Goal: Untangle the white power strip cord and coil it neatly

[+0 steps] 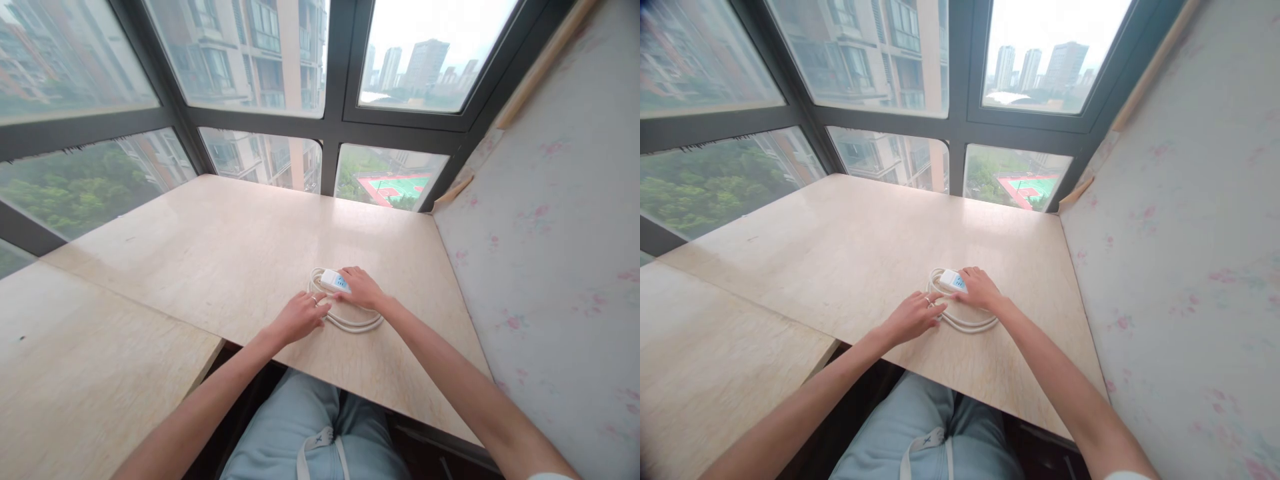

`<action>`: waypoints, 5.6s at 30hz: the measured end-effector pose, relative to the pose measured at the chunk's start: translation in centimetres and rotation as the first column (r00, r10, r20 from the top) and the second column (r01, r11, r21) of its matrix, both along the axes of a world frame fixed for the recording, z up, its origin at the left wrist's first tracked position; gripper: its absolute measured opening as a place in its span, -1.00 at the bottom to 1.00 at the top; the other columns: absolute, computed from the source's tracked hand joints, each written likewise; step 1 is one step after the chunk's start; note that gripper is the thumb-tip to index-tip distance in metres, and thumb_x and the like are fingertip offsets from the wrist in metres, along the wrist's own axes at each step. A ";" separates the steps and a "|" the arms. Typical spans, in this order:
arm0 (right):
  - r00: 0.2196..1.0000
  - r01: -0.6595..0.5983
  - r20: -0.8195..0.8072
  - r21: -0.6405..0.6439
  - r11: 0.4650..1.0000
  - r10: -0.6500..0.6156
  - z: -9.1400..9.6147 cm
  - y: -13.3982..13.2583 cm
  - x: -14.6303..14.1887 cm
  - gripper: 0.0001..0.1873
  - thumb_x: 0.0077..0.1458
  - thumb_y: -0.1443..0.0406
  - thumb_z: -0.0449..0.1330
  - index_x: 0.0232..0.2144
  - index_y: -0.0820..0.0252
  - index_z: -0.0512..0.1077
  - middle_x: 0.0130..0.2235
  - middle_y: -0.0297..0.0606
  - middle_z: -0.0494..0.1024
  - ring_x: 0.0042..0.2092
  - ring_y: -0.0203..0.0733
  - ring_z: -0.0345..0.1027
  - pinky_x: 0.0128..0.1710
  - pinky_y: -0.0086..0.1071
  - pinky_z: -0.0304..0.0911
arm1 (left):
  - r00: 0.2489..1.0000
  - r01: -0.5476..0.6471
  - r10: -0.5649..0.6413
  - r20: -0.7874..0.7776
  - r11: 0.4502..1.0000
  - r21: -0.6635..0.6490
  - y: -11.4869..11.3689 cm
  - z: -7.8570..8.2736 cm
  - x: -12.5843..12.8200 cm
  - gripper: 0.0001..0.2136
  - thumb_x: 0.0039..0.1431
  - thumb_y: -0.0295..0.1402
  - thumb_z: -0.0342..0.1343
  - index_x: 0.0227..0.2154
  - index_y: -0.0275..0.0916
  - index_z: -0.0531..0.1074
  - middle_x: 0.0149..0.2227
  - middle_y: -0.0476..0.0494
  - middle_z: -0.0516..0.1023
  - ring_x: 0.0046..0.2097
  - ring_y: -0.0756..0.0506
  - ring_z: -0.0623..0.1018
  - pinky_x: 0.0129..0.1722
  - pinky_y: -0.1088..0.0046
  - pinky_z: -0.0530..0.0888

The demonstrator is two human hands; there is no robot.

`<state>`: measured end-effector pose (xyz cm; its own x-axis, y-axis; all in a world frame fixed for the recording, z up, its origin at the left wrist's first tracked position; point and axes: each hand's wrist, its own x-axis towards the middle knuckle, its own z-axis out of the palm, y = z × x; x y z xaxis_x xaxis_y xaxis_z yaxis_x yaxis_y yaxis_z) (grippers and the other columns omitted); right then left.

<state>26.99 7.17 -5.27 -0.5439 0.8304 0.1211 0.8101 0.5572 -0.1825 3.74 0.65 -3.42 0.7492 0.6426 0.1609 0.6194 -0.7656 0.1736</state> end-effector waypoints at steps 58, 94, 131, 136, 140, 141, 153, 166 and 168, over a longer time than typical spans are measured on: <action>0.985 0.014 0.169 -0.185 0.983 0.018 6.6 -0.6 3.9 -0.64 0.08 0.18 0.24 -0.08 0.22 0.47 -0.08 -0.08 0.47 0.00 -0.01 0.34 -0.01 -0.26 0.22 | 0.946 0.149 -0.154 0.285 0.988 0.040 2.1 -4.3 1.6 -0.76 0.28 -0.16 0.04 -0.24 -0.23 0.47 -0.25 -0.17 0.41 -0.20 -0.13 0.36 -0.17 0.33 0.28; 0.570 0.524 -0.488 -0.405 0.750 -0.661 -1.7 -4.6 7.5 -0.82 -0.08 0.33 0.15 -0.41 0.20 0.54 -0.36 -0.25 0.57 -0.33 -0.17 0.41 -0.22 -0.29 0.32 | 0.914 0.225 -0.241 0.326 0.970 0.087 2.5 -4.8 1.6 -0.72 0.33 -0.18 -0.01 -0.13 -0.16 0.54 -0.30 -0.15 0.43 -0.27 -0.07 0.38 -0.24 0.38 0.31; 1.000 0.010 -0.010 -0.033 0.999 -0.011 3.6 -5.0 7.3 -0.62 0.10 0.17 0.18 -0.07 0.24 0.33 -0.03 0.01 0.41 -0.07 0.00 0.37 -0.15 -0.19 0.37 | 0.921 0.221 -0.229 0.315 0.973 0.060 2.5 -4.6 1.6 -0.74 0.30 -0.21 0.03 -0.09 -0.20 0.51 -0.28 -0.18 0.44 -0.24 -0.10 0.40 -0.22 0.35 0.32; 0.998 0.046 0.039 -0.053 0.998 -0.044 3.0 -5.2 7.2 -0.56 0.13 0.12 0.16 -0.01 0.24 0.30 0.03 0.02 0.40 -0.05 0.00 0.39 -0.17 -0.20 0.39 | 0.925 0.221 -0.226 0.306 0.974 0.053 2.5 -4.6 1.6 -0.73 0.32 -0.19 0.00 -0.09 -0.18 0.51 -0.29 -0.17 0.43 -0.24 -0.10 0.40 -0.23 0.35 0.33; 0.998 0.053 0.031 -0.027 0.998 -0.052 1.8 -5.9 7.2 -0.54 0.17 0.09 0.14 0.03 0.22 0.27 0.05 0.01 0.39 0.02 0.02 0.37 -0.10 -0.17 0.39 | 0.925 0.227 -0.232 0.302 0.973 0.051 2.5 -4.5 1.6 -0.72 0.33 -0.19 -0.02 -0.10 -0.16 0.52 -0.28 -0.17 0.43 -0.23 -0.10 0.40 -0.21 0.35 0.33; 0.998 0.054 0.018 -0.019 0.998 -0.054 1.6 -6.0 7.2 -0.54 0.18 0.08 0.13 0.03 0.22 0.27 0.06 0.01 0.38 0.03 0.02 0.36 -0.08 -0.16 0.39 | 0.924 0.229 -0.233 0.301 0.972 0.051 2.5 -4.5 1.6 -0.72 0.33 -0.19 -0.02 -0.10 -0.16 0.52 -0.28 -0.17 0.43 -0.22 -0.10 0.40 -0.20 0.35 0.33; 0.940 0.030 -0.341 -0.007 1.000 -0.031 2.2 -4.1 8.8 -0.50 0.25 0.10 0.04 0.15 0.19 0.16 0.12 0.06 0.29 0.18 0.03 0.19 0.18 -0.06 0.18 | 0.920 0.221 -0.219 0.325 0.975 0.031 2.5 -4.6 1.6 -0.73 0.31 -0.17 0.01 -0.15 -0.18 0.55 -0.29 -0.18 0.44 -0.25 -0.09 0.40 -0.21 0.35 0.32; 0.854 0.203 -0.499 0.061 0.977 -0.146 -3.0 -1.6 11.2 -0.53 0.25 0.14 0.03 0.18 0.09 0.20 0.10 -0.01 0.37 0.13 0.05 0.26 0.13 0.02 0.23 | 0.925 0.220 -0.206 0.319 0.976 -0.007 2.4 -4.3 1.7 -0.75 0.32 -0.19 0.01 -0.23 -0.21 0.52 -0.30 -0.16 0.45 -0.24 -0.10 0.40 -0.20 0.35 0.31; 0.821 0.277 -0.526 0.028 0.961 -0.221 -3.5 -1.3 11.1 -0.54 0.24 0.14 0.04 0.15 0.09 0.23 0.08 -0.02 0.39 0.11 0.04 0.30 0.11 0.02 0.25 | 0.926 0.223 -0.209 0.314 0.975 -0.008 2.3 -4.2 1.7 -0.76 0.32 -0.20 0.01 -0.20 -0.22 0.50 -0.29 -0.17 0.46 -0.23 -0.11 0.40 -0.19 0.35 0.32</action>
